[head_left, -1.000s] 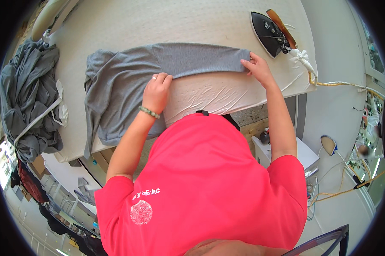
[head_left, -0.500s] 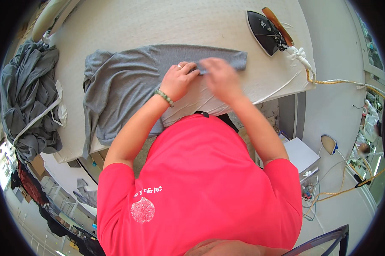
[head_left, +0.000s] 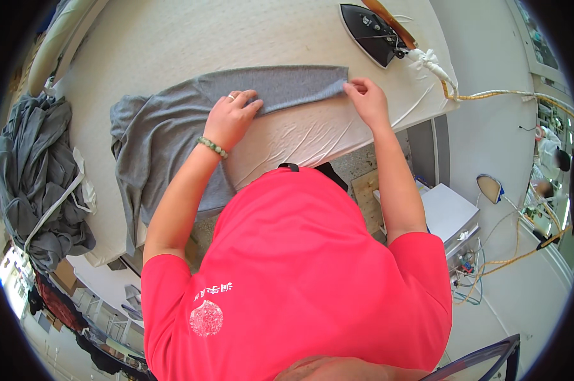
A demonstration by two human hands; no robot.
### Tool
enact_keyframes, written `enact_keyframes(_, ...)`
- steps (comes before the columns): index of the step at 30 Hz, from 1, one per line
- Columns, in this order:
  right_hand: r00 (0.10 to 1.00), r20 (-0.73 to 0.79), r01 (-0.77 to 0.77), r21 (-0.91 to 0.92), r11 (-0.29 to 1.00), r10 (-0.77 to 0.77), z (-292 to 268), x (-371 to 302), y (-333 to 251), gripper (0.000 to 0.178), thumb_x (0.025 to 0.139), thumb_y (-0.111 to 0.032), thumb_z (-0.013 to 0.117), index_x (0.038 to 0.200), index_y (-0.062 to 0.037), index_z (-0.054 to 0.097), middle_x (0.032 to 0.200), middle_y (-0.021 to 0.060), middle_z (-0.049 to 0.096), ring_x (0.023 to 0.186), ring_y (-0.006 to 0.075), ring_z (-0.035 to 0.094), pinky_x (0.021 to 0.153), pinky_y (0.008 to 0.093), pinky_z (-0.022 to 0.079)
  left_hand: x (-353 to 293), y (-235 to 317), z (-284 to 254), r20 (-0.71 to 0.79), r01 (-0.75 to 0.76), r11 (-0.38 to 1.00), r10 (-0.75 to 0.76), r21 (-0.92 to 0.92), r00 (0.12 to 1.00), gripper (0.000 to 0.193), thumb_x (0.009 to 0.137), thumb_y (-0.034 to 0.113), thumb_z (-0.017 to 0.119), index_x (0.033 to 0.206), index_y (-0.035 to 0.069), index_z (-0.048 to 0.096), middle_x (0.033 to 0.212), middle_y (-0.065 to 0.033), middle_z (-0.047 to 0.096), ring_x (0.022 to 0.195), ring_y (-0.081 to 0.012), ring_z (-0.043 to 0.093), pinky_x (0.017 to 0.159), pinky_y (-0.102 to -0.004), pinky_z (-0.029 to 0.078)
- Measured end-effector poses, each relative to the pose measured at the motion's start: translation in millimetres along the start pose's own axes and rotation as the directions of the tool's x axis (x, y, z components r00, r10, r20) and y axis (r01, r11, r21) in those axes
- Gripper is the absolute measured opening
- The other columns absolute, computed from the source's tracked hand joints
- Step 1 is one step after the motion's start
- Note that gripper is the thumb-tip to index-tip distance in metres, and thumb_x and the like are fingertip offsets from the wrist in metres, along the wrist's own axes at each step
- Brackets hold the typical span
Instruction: Ironing a grey hooded sweatshirt on a factory pressing table.
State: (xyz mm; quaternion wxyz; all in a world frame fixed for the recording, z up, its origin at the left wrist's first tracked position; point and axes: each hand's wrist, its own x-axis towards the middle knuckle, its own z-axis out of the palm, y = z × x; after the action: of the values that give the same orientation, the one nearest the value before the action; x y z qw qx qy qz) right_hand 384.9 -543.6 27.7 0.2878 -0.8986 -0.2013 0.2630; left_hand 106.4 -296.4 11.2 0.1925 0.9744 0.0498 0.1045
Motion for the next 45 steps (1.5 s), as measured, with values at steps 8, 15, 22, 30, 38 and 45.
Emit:
enact_keyframes(8,0.998,0.035,-0.056,0.330,0.942,0.047,5.5,14.6,1.0,0.049,0.085,-0.024,0.083,0.119,0.0063,0.067,0.097,0.0128,0.076,0.088,0.0185,0.072,0.079,0.0305,0.056,22.6,2.4,-3.2,0.085,-0.048,0.997,0.044,0.055,0.995,0.037,0.083,0.014,0.073,0.120,0.014,0.071,0.140,-0.0059,0.062,0.117,-0.0263,0.062,0.092,-0.0387,0.054)
enact_keyframes(15,0.971,0.220,-0.164,0.320,0.933,0.095,-3.0,27.6,0.9,0.050,0.085,-0.022,0.085,0.121,0.0059,0.065,0.097,0.0069,0.075,0.086,0.0107,0.067,0.076,0.0256,0.052,57.2,41.6,33.2,-0.009,0.012,0.998,-0.011,0.061,1.000,0.035,0.083,0.013,0.073,0.117,0.014,0.071,0.138,-0.0071,0.062,0.118,-0.0270,0.062,0.091,-0.0387,0.054)
enact_keyframes(22,0.946,0.320,-0.179,0.388,0.904,0.050,-12.8,33.4,-6.3,0.050,0.086,-0.021,0.084,0.122,0.0076,0.064,0.096,0.0068,0.075,0.087,0.0107,0.068,0.074,0.0260,0.053,65.3,91.4,61.2,-0.080,0.235,0.972,-0.234,0.011,0.969,0.032,0.084,0.011,0.069,0.116,0.010,0.069,0.123,-0.0102,0.064,0.112,-0.0277,0.064,0.091,-0.0392,0.053)
enact_keyframes(30,0.832,0.543,-0.153,0.422,0.894,-0.113,-23.5,46.3,4.7,0.042,0.090,-0.017,0.079,0.124,0.0039,0.064,0.091,0.0015,0.073,0.081,0.0075,0.065,0.065,0.0239,0.050,48.8,155.1,69.9,-0.289,0.378,0.919,-0.334,0.110,0.897,0.038,0.085,0.006,0.063,0.123,0.004,0.066,0.119,-0.0098,0.063,0.111,-0.0280,0.062,0.102,-0.0442,0.048)
enact_keyframes(38,0.768,0.557,0.142,0.333,0.932,-0.316,-25.1,66.2,10.9,0.037,0.094,-0.015,0.074,0.124,0.0028,0.062,0.078,-0.0015,0.067,0.069,0.0041,0.060,0.053,0.0227,0.047,75.6,175.5,85.6,-0.304,0.456,0.882,-0.405,0.121,0.863,0.040,0.085,0.007,0.064,0.125,0.004,0.066,0.122,-0.0102,0.062,0.116,-0.0278,0.060,0.108,-0.0466,0.044)
enact_keyframes(45,0.794,0.542,0.134,0.284,0.950,-0.274,-27.5,67.1,9.7,0.038,0.093,-0.013,0.074,0.126,-0.0003,0.062,0.088,0.0038,0.073,0.075,0.0122,0.068,0.059,0.0309,0.054,101.7,186.0,99.1,-0.254,0.387,0.922,-0.376,-0.010,0.891,0.042,0.085,0.011,0.067,0.127,0.005,0.067,0.122,-0.0097,0.062,0.117,-0.0273,0.060,0.107,-0.0457,0.043)
